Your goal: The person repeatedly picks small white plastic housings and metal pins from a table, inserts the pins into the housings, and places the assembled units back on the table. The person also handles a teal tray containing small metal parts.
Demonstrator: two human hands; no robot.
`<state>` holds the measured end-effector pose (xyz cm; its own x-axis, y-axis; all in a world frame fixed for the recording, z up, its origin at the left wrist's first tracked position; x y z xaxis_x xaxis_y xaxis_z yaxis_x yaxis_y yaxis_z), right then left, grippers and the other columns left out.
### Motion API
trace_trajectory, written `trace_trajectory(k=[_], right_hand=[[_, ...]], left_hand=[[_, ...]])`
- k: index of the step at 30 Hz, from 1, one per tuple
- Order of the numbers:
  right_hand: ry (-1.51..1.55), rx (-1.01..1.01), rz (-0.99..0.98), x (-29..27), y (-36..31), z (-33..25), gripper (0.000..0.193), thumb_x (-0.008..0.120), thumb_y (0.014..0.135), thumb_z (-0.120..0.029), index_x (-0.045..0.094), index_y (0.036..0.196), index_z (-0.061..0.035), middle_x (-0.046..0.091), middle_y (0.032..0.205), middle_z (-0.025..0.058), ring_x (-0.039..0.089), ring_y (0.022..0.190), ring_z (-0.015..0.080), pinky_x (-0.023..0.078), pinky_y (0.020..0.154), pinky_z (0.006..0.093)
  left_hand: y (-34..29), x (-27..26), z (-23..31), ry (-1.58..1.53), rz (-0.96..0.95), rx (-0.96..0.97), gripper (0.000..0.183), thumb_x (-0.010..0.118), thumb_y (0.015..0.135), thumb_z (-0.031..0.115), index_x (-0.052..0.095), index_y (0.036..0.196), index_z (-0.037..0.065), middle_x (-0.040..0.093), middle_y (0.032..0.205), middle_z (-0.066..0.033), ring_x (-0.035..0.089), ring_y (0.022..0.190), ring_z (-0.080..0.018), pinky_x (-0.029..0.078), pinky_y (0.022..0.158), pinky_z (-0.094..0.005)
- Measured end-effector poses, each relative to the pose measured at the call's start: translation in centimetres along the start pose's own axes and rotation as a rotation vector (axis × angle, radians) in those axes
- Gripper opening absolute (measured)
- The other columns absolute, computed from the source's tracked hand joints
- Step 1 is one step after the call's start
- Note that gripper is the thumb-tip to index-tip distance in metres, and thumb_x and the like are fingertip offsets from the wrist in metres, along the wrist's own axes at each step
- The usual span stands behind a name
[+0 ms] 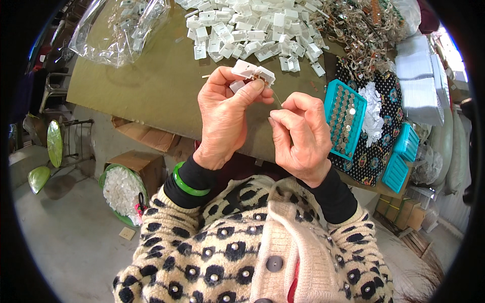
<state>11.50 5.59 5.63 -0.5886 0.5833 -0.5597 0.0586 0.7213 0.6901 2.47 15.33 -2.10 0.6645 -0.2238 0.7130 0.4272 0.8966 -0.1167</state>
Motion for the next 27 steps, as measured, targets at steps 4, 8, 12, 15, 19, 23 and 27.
trace_trajectory(k=[4,8,12,15,19,23,27], right_hand=[[-0.053,-0.003,-0.04,-0.2,0.2,-0.6,0.027,0.073,0.072,0.01,0.064,0.096,0.0005,0.058,0.094,0.013,0.058,0.072,0.0216,0.047,0.058,0.0303],[-0.07,-0.011,-0.074,-0.2,0.2,-0.7,0.028,0.074,0.072,0.01,0.064,0.096,-0.0003,0.059,0.094,0.0131,0.059,0.073,0.0219,0.048,0.059,0.0306],[-0.078,-0.027,-0.071,-0.3,0.1,-0.6,0.03,0.074,0.071,0.01,0.064,0.097,-0.0007,0.058,0.094,0.0125,0.058,0.073,0.022,0.047,0.058,0.0311],[-0.076,-0.03,-0.07,-0.4,0.1,-0.6,0.03,0.074,0.071,0.011,0.064,0.097,-0.0007,0.058,0.094,0.0123,0.058,0.072,0.0221,0.047,0.058,0.0312],[-0.07,-0.029,-0.068,-0.4,0.1,-0.4,0.031,0.074,0.071,0.011,0.064,0.097,-0.0007,0.058,0.093,0.0124,0.057,0.072,0.0221,0.046,0.057,0.0311],[-0.057,-0.035,-0.06,-0.3,0.0,-0.1,0.031,0.074,0.071,0.011,0.064,0.097,-0.0007,0.058,0.093,0.0124,0.057,0.072,0.0223,0.047,0.057,0.031],[-0.05,-0.016,-0.038,-0.3,-0.2,0.3,0.029,0.073,0.071,0.01,0.064,0.096,-0.0002,0.058,0.093,0.0121,0.057,0.072,0.0216,0.046,0.057,0.0306]], left_hand=[[-0.1,0.1,0.1,0.093,-0.015,0.062,0.015,0.064,0.089,-0.007,0.054,0.096,0.001,0.068,0.093,-0.0124,0.069,0.076,-0.0193,0.059,0.069,-0.0321],[-0.2,0.4,0.2,0.08,-0.027,0.066,0.015,0.064,0.089,-0.006,0.053,0.096,0.001,0.068,0.091,-0.0128,0.069,0.074,-0.0193,0.058,0.065,-0.0305],[-0.3,0.6,0.2,0.07,-0.021,0.058,0.016,0.064,0.089,-0.006,0.052,0.096,0.001,0.068,0.091,-0.0133,0.069,0.073,-0.0194,0.058,0.063,-0.0294],[-0.4,0.7,0.4,0.137,-0.018,0.068,0.016,0.064,0.089,-0.007,0.052,0.097,0.0,0.067,0.092,-0.0133,0.069,0.072,-0.0196,0.057,0.062,-0.0291],[-0.2,0.9,0.5,0.16,-0.044,0.07,0.017,0.064,0.089,-0.006,0.051,0.098,0.0,0.067,0.092,-0.0131,0.069,0.072,-0.0198,0.057,0.061,-0.0291],[-0.1,0.7,0.2,0.13,-0.016,0.005,0.015,0.063,0.091,-0.004,0.05,0.097,0.0,0.067,0.093,-0.0137,0.069,0.072,-0.0205,0.057,0.06,-0.0296],[0.1,0.6,-0.3,0.078,-0.006,-0.07,0.015,0.064,0.091,-0.002,0.05,0.098,0.0,0.067,0.094,-0.0143,0.07,0.072,-0.0215,0.057,0.06,-0.0301]])
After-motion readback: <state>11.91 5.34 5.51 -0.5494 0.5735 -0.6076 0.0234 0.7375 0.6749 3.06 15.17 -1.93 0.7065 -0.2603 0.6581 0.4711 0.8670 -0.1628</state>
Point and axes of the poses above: each hand's wrist, its own y-axis towards the middle knuckle, its own x-axis out of the palm, z = x × y, the point moved 7 cm from there along y, towards the middle knuckle
